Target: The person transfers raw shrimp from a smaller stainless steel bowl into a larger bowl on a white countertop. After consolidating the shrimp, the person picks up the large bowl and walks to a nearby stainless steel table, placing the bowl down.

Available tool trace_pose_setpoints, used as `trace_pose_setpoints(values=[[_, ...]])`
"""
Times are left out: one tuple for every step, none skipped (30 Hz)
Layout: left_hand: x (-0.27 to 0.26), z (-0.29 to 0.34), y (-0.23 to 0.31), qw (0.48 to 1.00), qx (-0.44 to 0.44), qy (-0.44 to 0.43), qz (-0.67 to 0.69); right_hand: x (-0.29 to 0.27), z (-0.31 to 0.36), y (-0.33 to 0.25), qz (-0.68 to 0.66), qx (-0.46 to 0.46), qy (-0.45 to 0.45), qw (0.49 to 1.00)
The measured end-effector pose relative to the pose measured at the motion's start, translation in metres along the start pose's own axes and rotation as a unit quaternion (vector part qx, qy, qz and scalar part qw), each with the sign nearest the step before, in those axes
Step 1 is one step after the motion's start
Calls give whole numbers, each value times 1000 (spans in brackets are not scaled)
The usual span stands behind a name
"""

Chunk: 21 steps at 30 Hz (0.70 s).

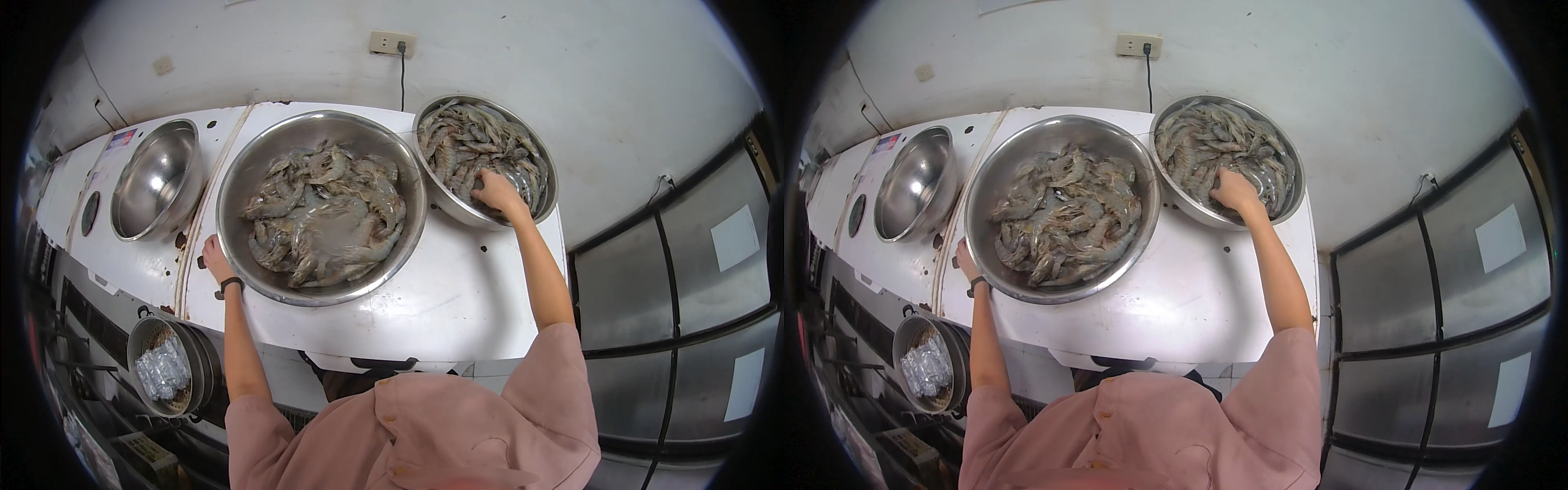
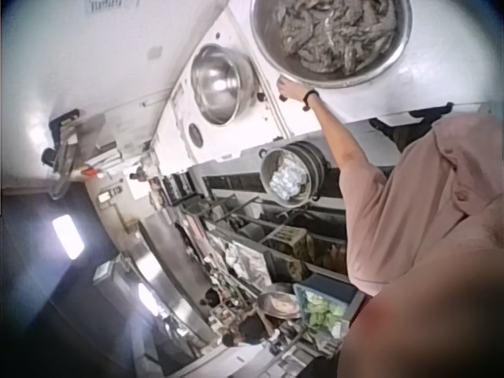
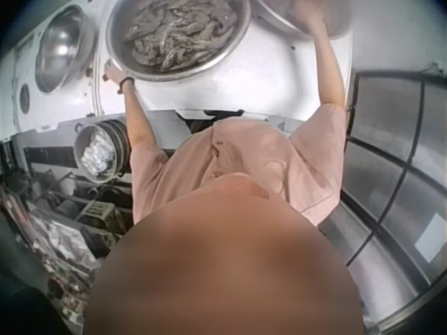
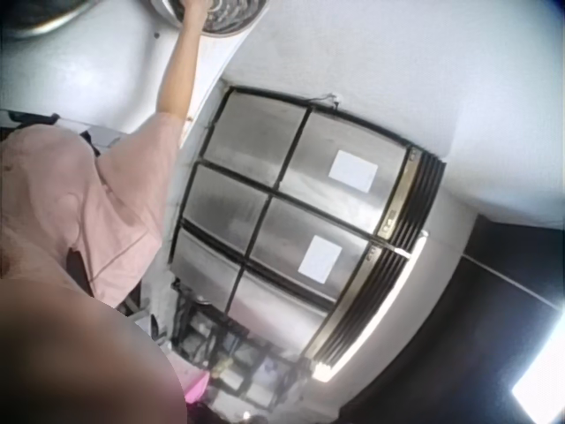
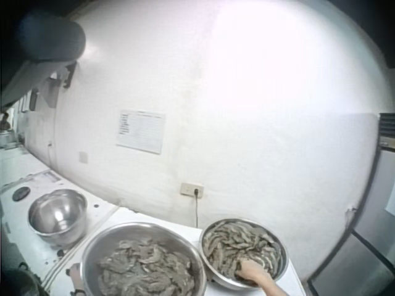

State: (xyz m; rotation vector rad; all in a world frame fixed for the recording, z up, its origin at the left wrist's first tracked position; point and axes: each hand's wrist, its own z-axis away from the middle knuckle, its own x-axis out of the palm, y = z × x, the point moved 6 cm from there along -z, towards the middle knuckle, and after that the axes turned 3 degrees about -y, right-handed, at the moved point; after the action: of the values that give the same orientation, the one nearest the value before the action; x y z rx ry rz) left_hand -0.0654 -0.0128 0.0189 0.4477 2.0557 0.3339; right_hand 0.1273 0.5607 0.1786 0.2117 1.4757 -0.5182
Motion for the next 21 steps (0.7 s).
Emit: trace_pose_setpoints(values=[[0, 0, 1, 1000, 8, 2, -15, -1, 0, 0, -8, -8, 15, 1000], [-1, 1, 1, 1000, 7, 2, -15, -6, -1, 0, -13, -13, 25, 1000], [-1, 1, 1, 1000, -3, 7, 3, -14, -1, 0, -15, -8, 36, 999], [-2, 1, 4, 1000, 10, 8, -20, -23, 0, 0, -9, 2, 52, 999], [-3, 2, 5, 1000, 14, 12, -24, -36, 2, -4, -20, -4, 90, 996], [-4, 2, 6, 1000, 12, 20, -10, -50, 5, -7, -30, -10, 125, 992], [-4, 3, 7, 999, 16, 13, -30, -63, 8, -11, -44, -25, 162, 986], [-4, 2, 8, 999, 15, 11, -31, -75, 10, -15, -50, -28, 183, 982], [-4, 2, 8, 1000, 3, 9, -18, -87, 11, -19, -60, -42, 206, 976], [-5, 2, 9, 999, 12, 7, -32, -97, 14, -23, -69, -57, 230, 969], [-5, 2, 9, 999, 9, 3, -32, -102, 16, -26, -77, -61, 225, 969], [-5, 2, 9, 1000, 3, 5, -17, -107, 17, -29, -84, -66, 219, 970], [-5, 2, 9, 1000, 7, -2, -28, -111, 19, -32, -92, -75, 220, 968], [-5, 2, 9, 1000, 7, -5, -23, -112, 20, -32, -103, -65, 213, 969], [-6, 2, 8, 1000, 2, -3, -3, -115, 22, -35, -102, -70, 217, 968], [-6, 2, 9, 1000, 8, -6, -11, -116, 24, -37, -101, -76, 221, 967], [-6, 2, 10, 1000, 9, -3, -4, -117, 26, -39, -99, -82, 223, 966], [-7, 2, 9, 1000, 3, 0, 18, -118, 28, -40, -109, -85, 219, 966], [-7, 2, 10, 1000, 7, -4, 3, -118, 29, -41, -118, -88, 214, 966], [-7, 2, 10, 1000, 5, -7, 4, -119, 31, -42, -128, -91, 209, 965], [-7, 2, 9, 1000, -4, -7, 21, -121, 32, -43, -133, -95, 215, 963]])
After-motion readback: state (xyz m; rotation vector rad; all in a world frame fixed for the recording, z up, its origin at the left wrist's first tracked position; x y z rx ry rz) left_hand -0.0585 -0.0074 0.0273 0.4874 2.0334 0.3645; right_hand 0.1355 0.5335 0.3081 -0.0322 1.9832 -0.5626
